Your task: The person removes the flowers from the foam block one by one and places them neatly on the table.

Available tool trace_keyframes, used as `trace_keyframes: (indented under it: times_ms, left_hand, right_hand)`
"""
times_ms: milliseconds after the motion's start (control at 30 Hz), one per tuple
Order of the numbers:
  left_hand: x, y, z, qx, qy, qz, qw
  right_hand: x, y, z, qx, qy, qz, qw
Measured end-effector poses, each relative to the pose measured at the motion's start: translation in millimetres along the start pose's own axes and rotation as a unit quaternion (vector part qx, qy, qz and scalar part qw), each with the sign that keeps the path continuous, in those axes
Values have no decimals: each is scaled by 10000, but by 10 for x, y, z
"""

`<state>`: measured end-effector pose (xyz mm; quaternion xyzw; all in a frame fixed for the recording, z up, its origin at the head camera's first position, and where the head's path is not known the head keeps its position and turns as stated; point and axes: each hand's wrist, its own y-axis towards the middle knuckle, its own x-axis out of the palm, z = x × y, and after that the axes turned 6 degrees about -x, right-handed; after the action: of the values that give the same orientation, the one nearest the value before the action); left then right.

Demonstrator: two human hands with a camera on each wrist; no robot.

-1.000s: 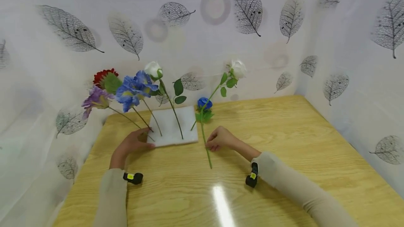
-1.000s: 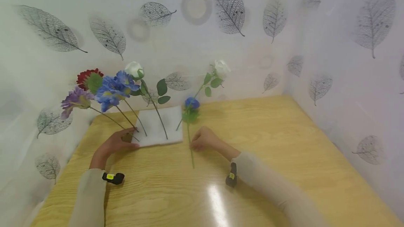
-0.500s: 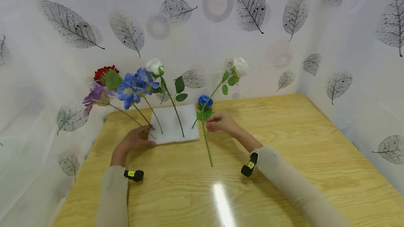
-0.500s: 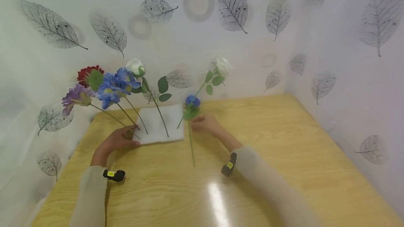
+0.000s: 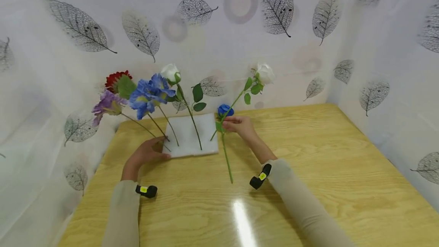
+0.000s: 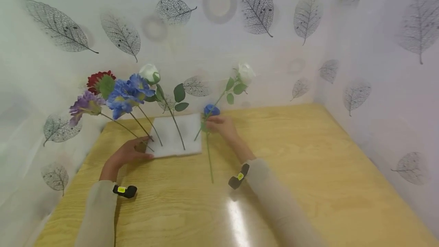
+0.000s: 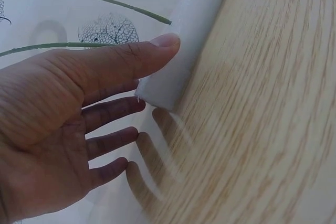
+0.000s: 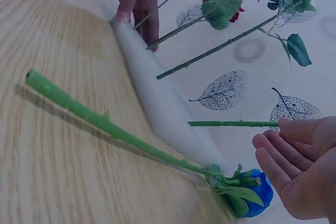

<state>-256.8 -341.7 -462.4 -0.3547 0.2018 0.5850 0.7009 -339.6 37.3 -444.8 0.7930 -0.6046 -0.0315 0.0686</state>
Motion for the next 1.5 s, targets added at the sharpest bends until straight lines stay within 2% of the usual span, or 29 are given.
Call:
trace_keyframes:
  times_ms: [267, 433, 767, 933, 1133, 1500]
  left_hand:
    - [31, -40, 16, -104, 11, 17, 9999]
    - [21, -68, 20, -61, 51, 44, 10000]
    - [28, -63, 47, -16, 110, 41, 9999]
    - [33, -68, 70, -85, 120, 42, 9999]
    - [28, -37, 64, -79, 152, 74, 9998]
    - [12, -6, 39, -73, 37, 47, 10000]
  right_hand:
    - [56, -17, 109, 16, 279, 49, 9996]
    - [109, -28, 122, -159, 361, 57, 9992]
    - [215, -68, 94, -448, -36, 248, 9987]
    - [262, -74, 83, -722, -443, 390, 9956]
    - [296, -83, 51, -982, -624, 313, 9927]
    - [327, -73, 7, -1126, -842, 59, 9901]
